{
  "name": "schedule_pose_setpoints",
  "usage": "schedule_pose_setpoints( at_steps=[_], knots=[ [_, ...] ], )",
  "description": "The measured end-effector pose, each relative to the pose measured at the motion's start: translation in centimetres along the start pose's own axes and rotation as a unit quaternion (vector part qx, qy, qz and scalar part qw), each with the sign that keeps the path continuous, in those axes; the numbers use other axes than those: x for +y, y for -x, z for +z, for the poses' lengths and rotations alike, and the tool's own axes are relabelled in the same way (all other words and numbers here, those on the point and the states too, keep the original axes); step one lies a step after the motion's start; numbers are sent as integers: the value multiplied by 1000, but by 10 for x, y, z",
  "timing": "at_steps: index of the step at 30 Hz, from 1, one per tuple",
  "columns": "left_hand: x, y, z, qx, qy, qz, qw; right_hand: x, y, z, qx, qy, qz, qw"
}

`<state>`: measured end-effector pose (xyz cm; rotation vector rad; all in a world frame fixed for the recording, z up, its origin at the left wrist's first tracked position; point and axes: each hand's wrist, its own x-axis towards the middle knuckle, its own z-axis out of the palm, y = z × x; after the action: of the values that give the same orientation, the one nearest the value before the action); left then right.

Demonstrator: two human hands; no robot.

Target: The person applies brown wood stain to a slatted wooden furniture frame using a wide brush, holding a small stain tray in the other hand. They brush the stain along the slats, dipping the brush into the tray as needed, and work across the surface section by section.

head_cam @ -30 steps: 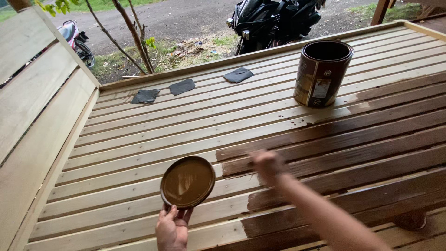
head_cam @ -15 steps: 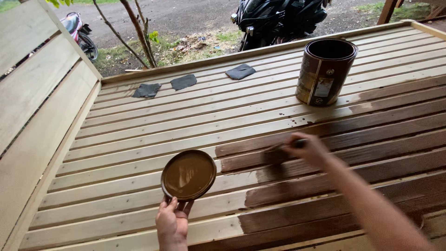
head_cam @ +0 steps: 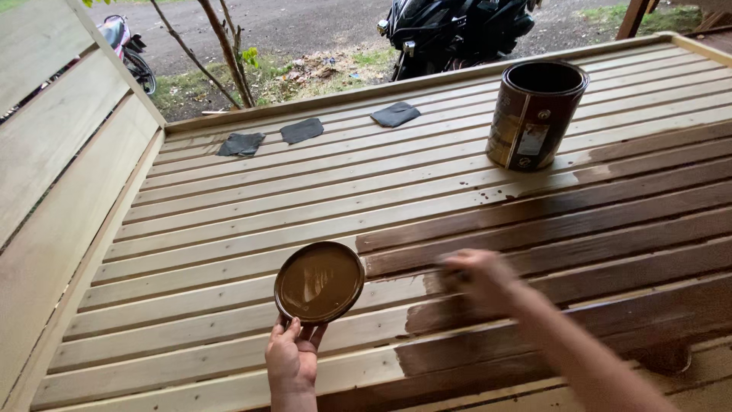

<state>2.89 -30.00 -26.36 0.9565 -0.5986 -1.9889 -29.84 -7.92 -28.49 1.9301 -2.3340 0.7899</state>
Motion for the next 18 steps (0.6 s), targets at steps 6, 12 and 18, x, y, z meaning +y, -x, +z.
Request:
schedule_pose_setpoints(
  at_steps=[6, 12, 18],
  knots=[
    [4, -6, -6, -13, -7, 10, 1000, -86, -53, 79, 33, -148, -141, 978],
    [0, -14, -7, -6, 2, 16, 1000, -62, -23, 46, -63, -185, -65, 979],
    [-14, -18, -2, -27, 4, -12, 1000, 28, 59, -52, -10, -102, 38, 994]
  ],
)
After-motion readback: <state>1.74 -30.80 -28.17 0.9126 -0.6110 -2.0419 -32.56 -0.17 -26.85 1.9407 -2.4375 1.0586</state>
